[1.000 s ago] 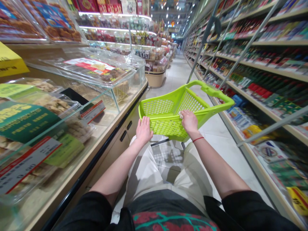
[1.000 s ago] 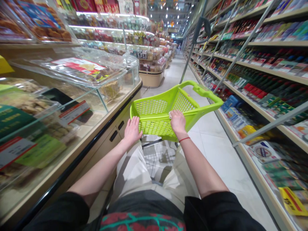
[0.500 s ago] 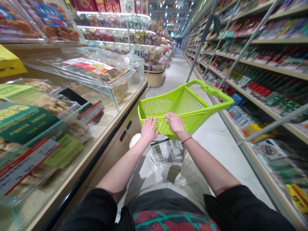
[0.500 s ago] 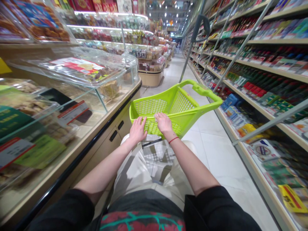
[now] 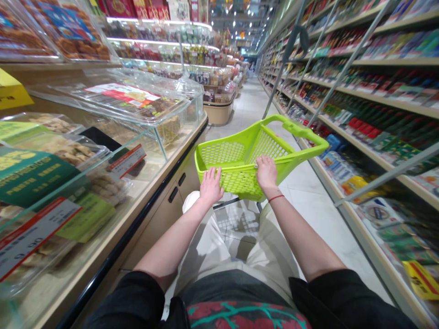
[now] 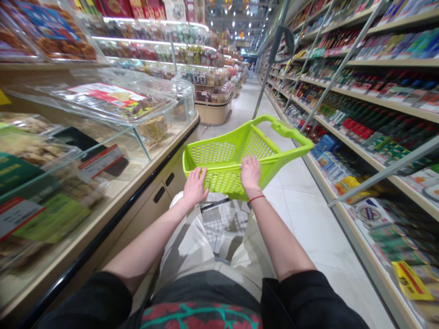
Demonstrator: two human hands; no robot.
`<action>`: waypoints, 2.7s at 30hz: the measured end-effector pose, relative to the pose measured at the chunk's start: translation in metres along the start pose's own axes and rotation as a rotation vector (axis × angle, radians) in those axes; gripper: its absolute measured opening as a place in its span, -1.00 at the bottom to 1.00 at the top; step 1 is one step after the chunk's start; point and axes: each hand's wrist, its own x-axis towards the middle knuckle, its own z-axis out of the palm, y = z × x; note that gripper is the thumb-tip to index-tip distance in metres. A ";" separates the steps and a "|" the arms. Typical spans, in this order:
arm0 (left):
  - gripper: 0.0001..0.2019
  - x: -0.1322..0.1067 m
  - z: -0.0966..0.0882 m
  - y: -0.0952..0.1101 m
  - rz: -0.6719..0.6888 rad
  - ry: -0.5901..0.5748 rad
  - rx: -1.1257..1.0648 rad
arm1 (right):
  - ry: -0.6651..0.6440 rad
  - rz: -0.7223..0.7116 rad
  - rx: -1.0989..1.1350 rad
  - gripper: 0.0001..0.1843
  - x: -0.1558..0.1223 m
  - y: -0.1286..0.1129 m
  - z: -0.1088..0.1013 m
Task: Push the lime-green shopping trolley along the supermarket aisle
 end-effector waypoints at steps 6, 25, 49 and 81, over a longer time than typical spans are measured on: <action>-0.21 -0.001 -0.004 -0.002 0.000 -0.012 0.031 | -0.112 -0.143 0.066 -0.48 -0.010 -0.036 0.008; -0.21 0.008 -0.007 0.010 -0.026 -0.048 0.022 | -0.066 -0.027 -0.065 -0.54 0.001 0.017 -0.017; -0.16 0.050 -0.004 0.064 0.160 -0.211 -0.058 | -0.070 -0.009 0.016 -0.52 -0.002 0.035 -0.022; -0.24 0.048 -0.002 0.059 0.161 -0.149 -0.133 | -0.114 -0.145 -0.026 -0.50 -0.006 0.015 -0.019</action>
